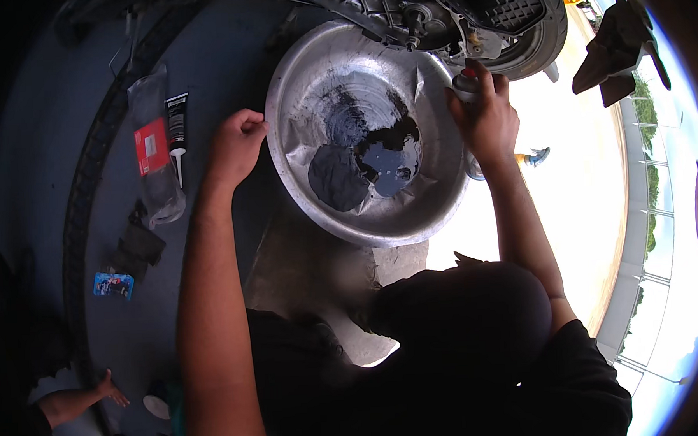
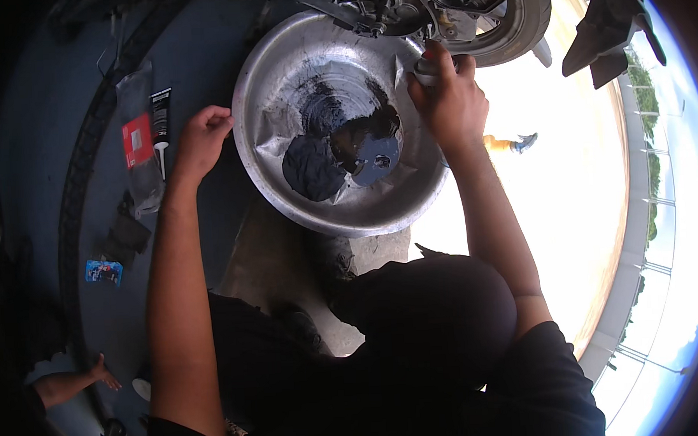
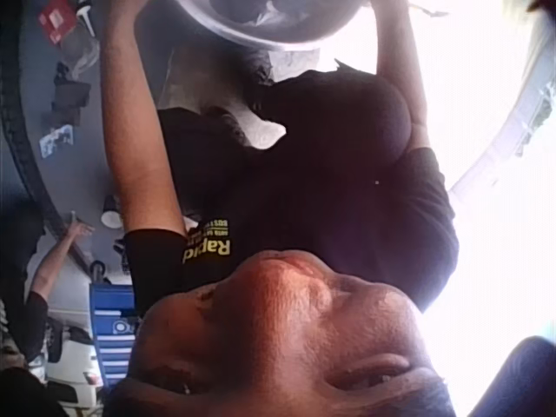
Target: The person cleans and lubricates motorcycle components using a spray bottle, brake cleaner, and a cloth before handling several drive parts and a tube of sealant.
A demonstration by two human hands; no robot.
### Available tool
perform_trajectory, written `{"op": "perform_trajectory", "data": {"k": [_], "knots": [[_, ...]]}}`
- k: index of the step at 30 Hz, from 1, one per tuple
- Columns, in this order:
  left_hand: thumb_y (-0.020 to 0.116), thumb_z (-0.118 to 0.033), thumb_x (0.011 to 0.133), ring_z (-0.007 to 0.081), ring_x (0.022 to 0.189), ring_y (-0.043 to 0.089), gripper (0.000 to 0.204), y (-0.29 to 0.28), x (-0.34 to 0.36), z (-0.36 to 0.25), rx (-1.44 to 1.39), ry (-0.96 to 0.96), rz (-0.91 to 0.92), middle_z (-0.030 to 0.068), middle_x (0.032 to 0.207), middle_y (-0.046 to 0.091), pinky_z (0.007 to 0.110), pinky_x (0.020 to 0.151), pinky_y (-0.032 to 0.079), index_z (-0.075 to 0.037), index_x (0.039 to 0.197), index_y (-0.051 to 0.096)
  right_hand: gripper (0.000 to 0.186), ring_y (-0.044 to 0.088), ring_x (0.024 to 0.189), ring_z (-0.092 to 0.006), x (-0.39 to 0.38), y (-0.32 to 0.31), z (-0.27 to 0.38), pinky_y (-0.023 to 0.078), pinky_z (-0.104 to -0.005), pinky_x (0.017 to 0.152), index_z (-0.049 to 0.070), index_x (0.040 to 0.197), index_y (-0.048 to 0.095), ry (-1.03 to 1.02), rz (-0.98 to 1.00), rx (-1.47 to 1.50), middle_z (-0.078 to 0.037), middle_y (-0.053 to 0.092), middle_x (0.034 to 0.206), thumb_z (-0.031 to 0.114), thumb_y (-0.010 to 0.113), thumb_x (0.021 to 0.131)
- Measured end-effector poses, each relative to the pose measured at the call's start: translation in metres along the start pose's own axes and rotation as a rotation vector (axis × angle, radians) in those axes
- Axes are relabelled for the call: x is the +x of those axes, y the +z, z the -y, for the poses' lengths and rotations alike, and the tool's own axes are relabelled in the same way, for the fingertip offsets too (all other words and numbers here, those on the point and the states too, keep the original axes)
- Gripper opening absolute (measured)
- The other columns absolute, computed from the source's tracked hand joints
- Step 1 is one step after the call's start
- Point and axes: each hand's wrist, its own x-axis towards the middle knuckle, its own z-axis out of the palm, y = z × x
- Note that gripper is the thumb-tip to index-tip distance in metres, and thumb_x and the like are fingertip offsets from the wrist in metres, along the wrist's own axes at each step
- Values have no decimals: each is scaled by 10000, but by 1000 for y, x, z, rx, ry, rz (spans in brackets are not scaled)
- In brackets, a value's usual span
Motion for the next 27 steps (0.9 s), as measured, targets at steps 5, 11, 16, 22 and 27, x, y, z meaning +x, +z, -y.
{"op": "perform_trajectory", "data": {"k": [5,11,16,22,27], "knots": [[689,-147,918,162,783,678,185,0,2,1,-2,2,9,91,863,718,306,729,522,9,1016,681,577,697,846,-412,1,11,-10,572,-516,709,296,1360,499,-62,-87,56,-147,574,1181,439,733,853],[690,-148,916,167,799,688,195,0,-2,-4,38,-8,4,98,872,722,308,738,525,12,1028,680,588,683,945,-395,5,13,-2,567,-500,771,264,1355,503,-64,-82,205,-137,591,1199,416,754,845],[689,-144,915,168,814,692,198,0,-1,-2,13,0,-1,98,881,724,307,751,528,11,1038,680,603,675,970,-391,4,17,1,561,-492,789,247,1348,504,-61,-77,303,-136,612,1168,391,778,831],[688,-143,915,166,818,693,189,-1,-2,-3,29,-8,-2,94,888,728,307,752,528,4,1034,681,594,688,927,-379,4,10,0,564,-488,760,247,1344,509,-44,-74,244,-138,618,1155,372,783,832],[688,-142,915,164,814,691,185,1,0,-4,31,-17,-5,92,879,725,306,748,528,5,1027,681,605,691,970,-378,4,6,16,563,-483,804,197,1355,514,-82,38,316,-153,607,1215,350,788,838]]}}
